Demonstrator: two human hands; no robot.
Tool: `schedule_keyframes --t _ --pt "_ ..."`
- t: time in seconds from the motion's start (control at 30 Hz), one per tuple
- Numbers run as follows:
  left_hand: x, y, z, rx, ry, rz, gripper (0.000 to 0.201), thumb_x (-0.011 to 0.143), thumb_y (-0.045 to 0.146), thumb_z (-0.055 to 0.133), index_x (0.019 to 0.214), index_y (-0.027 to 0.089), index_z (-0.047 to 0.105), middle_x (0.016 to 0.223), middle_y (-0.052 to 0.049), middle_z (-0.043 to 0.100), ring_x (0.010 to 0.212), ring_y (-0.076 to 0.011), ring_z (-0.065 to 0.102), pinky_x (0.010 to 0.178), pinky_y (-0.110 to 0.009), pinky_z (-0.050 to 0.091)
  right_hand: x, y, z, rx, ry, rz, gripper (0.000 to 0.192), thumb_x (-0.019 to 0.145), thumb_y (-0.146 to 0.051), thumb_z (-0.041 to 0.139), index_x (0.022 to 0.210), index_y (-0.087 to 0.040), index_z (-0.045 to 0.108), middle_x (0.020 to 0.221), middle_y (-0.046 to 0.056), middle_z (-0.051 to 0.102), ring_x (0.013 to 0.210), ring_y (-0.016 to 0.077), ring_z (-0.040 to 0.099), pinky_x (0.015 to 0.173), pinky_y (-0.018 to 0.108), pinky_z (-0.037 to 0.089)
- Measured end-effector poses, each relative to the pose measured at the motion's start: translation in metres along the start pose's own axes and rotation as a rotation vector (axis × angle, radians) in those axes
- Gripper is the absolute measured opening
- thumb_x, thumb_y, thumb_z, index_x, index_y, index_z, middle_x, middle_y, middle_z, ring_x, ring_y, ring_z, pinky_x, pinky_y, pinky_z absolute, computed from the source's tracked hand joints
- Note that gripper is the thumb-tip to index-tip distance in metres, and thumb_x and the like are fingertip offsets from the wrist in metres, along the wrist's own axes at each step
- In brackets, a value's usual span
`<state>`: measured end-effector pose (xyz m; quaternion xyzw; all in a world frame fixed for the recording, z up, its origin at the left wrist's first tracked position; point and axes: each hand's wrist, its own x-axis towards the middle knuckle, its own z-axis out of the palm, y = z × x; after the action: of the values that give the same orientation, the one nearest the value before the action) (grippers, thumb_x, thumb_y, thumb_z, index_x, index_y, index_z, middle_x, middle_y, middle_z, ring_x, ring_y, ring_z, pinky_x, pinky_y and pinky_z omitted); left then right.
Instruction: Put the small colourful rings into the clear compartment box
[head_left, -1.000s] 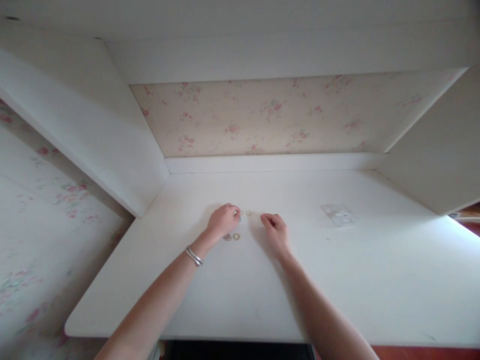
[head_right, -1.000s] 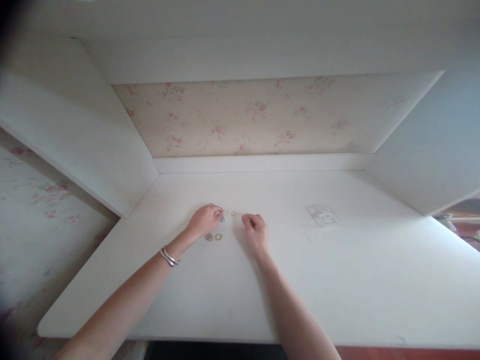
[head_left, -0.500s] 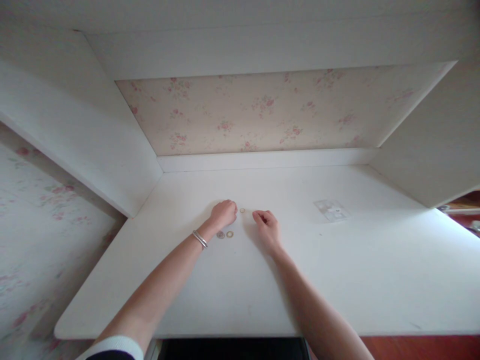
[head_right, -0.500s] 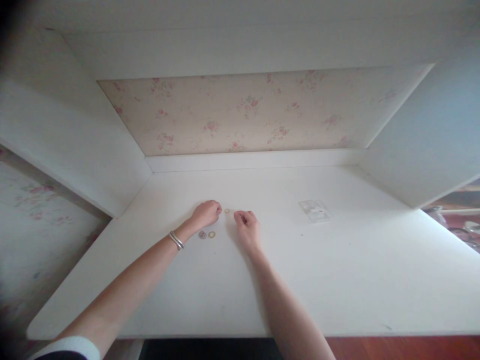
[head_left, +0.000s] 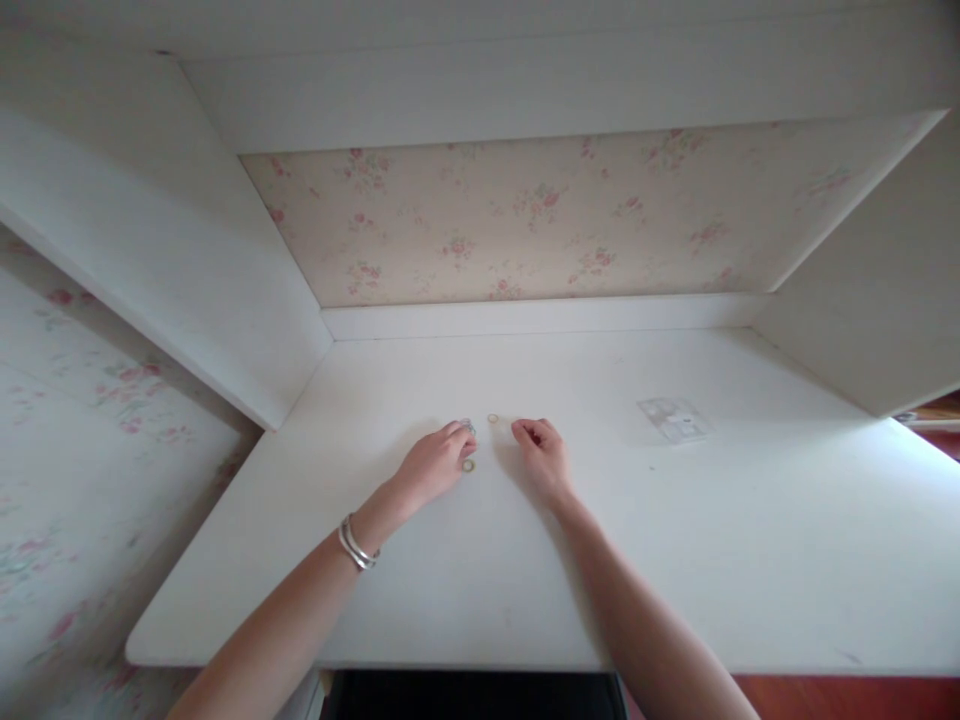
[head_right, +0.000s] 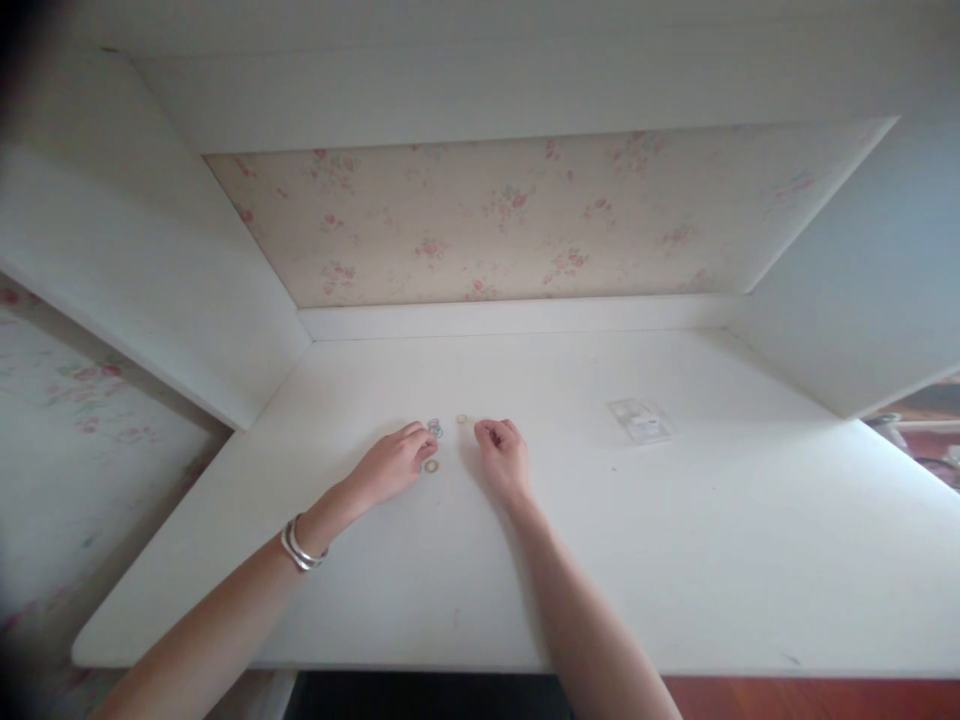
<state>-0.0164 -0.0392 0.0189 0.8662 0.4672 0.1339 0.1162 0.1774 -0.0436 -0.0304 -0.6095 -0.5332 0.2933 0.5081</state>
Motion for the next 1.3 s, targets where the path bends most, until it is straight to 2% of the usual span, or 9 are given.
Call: schedule_keyframes --t 0.17,0.43,0.57,0.63,0.7,0.77,0.9,1.1,1.3 --pt "-0.016 -0.001 0.006 0.089 -0.063 0.032 0.021 0.089 0.015 0.042 0.088 0.02 0.062 0.092 -0.004 0.062 0.083 -0.0175 0.06 0.076 -0.028 0.043 -0.001 0.002 0.0 -0.027 -0.008 -0.013 0.037 0.082 -0.05 0.05 0.081 -0.018 0.069 0.077 0.004 0.058 0.069 0.0151 0.051 0.066 0.028 0.039" --pt "-0.021 -0.002 0.01 0.077 -0.016 0.076 0.023 0.089 0.015 0.043 0.088 0.02 0.065 0.085 -0.004 0.064 0.08 -0.0186 0.061 0.074 -0.03 0.044 -0.002 0.005 0.002 -0.148 -0.03 -0.048 0.034 0.085 -0.045 0.046 0.083 -0.019 0.068 0.077 0.002 0.058 0.068 0.0139 0.052 0.065 0.026 0.039" --pt "-0.024 -0.008 0.001 -0.055 0.116 0.003 0.021 0.09 0.022 0.043 0.087 0.021 0.063 0.085 -0.003 0.063 0.08 -0.0169 0.06 0.075 -0.028 0.044 -0.007 0.0 0.006 -0.392 -0.139 -0.115 0.032 0.088 -0.037 0.043 0.108 -0.023 0.062 0.092 0.004 0.058 0.074 0.0137 0.054 0.07 0.026 0.04" --pt "-0.027 -0.018 -0.003 -0.151 0.225 -0.066 0.019 0.09 0.025 0.043 0.089 0.02 0.062 0.087 -0.003 0.063 0.082 -0.016 0.059 0.076 -0.027 0.045 -0.01 -0.007 0.009 -0.567 -0.208 -0.161 0.037 0.088 -0.033 0.042 0.123 -0.026 0.053 0.099 0.005 0.057 0.084 0.0158 0.054 0.075 0.027 0.039" --pt "-0.03 -0.031 -0.003 -0.244 0.32 -0.147 0.02 0.09 0.028 0.044 0.09 0.02 0.062 0.088 -0.003 0.064 0.081 -0.0152 0.059 0.076 -0.026 0.045 -0.012 -0.013 0.013 -0.735 -0.245 -0.194 0.041 0.089 -0.032 0.042 0.129 -0.03 0.047 0.101 0.006 0.056 0.09 0.0186 0.052 0.078 0.03 0.037" --pt "-0.034 -0.043 0.0 -0.321 0.37 -0.232 0.021 0.089 0.031 0.045 0.09 0.02 0.062 0.088 -0.003 0.065 0.079 -0.0146 0.059 0.074 -0.026 0.046 -0.012 -0.018 0.016 -0.845 -0.258 -0.203 0.038 0.091 -0.033 0.04 0.128 -0.031 0.048 0.102 0.007 0.055 0.092 0.02 0.051 0.079 0.032 0.036" --pt "-0.037 -0.059 0.011 -0.437 0.348 -0.336 0.023 0.086 0.035 0.047 0.09 0.019 0.064 0.088 -0.003 0.067 0.077 -0.0147 0.061 0.073 -0.026 0.047 -0.011 -0.018 0.018 -0.867 -0.256 -0.183 0.032 0.093 -0.035 0.036 0.117 -0.029 0.057 0.103 0.006 0.054 0.091 0.0179 0.052 0.078 0.029 0.036" --pt "-0.036 -0.061 0.013 -0.516 0.315 -0.366 0.026 0.085 0.037 0.047 0.091 0.018 0.064 0.088 -0.004 0.068 0.078 -0.0153 0.062 0.074 -0.026 0.048 -0.008 -0.017 0.022 -0.875 -0.203 -0.207 0.039 0.091 -0.035 0.04 0.129 -0.03 0.047 0.096 0.007 0.054 0.085 0.0193 0.053 0.073 0.03 0.036" --pt "-0.038 -0.06 0.012 -0.533 0.296 -0.395 0.026 0.084 0.037 0.048 0.089 0.018 0.065 0.087 -0.003 0.068 0.077 -0.0152 0.062 0.075 -0.026 0.048 -0.007 -0.007 0.02 -0.712 -0.189 -0.235 0.027 0.09 -0.032 0.041 0.099 -0.025 0.066 0.096 0.006 0.054 0.076 0.0151 0.053 0.066 0.027 0.037"
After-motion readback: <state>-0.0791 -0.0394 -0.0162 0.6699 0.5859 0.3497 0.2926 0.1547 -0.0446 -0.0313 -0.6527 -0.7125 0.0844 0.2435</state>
